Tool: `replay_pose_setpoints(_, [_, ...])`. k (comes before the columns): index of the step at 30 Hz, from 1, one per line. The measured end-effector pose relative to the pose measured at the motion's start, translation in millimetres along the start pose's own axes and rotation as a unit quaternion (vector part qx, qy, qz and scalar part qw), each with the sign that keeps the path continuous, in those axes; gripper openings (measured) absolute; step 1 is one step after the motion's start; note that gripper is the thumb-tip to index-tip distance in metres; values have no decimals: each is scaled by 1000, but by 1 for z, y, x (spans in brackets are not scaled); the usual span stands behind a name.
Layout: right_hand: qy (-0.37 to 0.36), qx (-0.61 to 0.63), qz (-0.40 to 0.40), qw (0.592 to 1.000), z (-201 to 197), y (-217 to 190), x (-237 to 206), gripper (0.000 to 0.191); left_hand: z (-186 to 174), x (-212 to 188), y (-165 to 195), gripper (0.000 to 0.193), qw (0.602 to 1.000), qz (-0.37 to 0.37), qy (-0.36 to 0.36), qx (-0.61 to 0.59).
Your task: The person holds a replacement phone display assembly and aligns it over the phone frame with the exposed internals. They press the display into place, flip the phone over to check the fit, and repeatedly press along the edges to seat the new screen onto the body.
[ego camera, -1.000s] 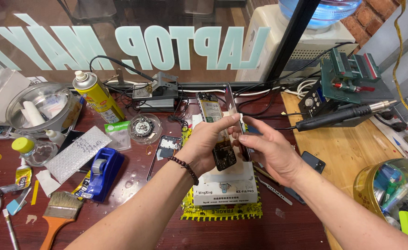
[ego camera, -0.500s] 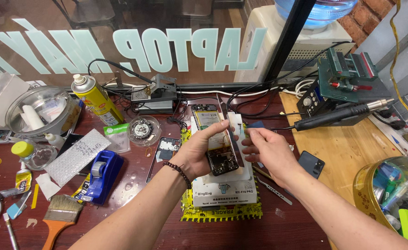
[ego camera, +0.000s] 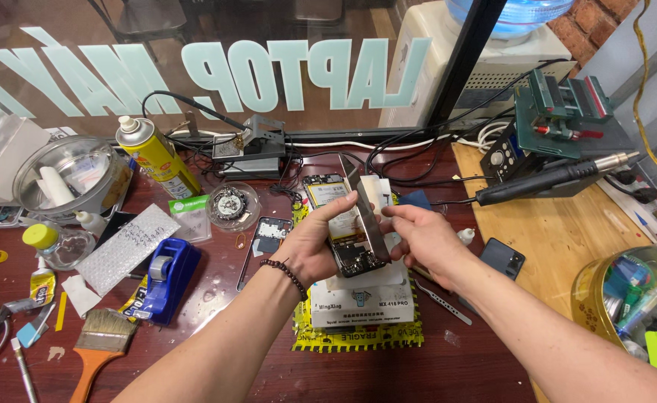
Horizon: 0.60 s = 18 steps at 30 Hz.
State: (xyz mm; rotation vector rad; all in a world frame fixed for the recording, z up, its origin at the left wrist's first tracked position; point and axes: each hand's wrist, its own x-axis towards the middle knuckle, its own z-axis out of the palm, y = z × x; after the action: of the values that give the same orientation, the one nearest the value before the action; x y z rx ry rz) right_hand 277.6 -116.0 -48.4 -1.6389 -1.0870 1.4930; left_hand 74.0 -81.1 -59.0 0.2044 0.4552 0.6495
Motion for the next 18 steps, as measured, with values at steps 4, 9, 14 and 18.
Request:
replay_pose_setpoints(4, [8,-11,-12,1000,2,-14,-10,47,7,-11,-3,35,1000,17,-16,-9])
replay_pose_setpoints(9, [-13,-55,-60,997,8,-33,-36,73,11,-11,-6,39,999,22,17,43])
replay_pose_setpoints(14, [-12,-85,-104,991,19,-47,-50,95,7,-10,-5,41,998,35,-33,45])
replay_pose_setpoints(18, [40,-164,-153,974,23,-52,-55,99,5,-13,-2,46,996,33,-65,42])
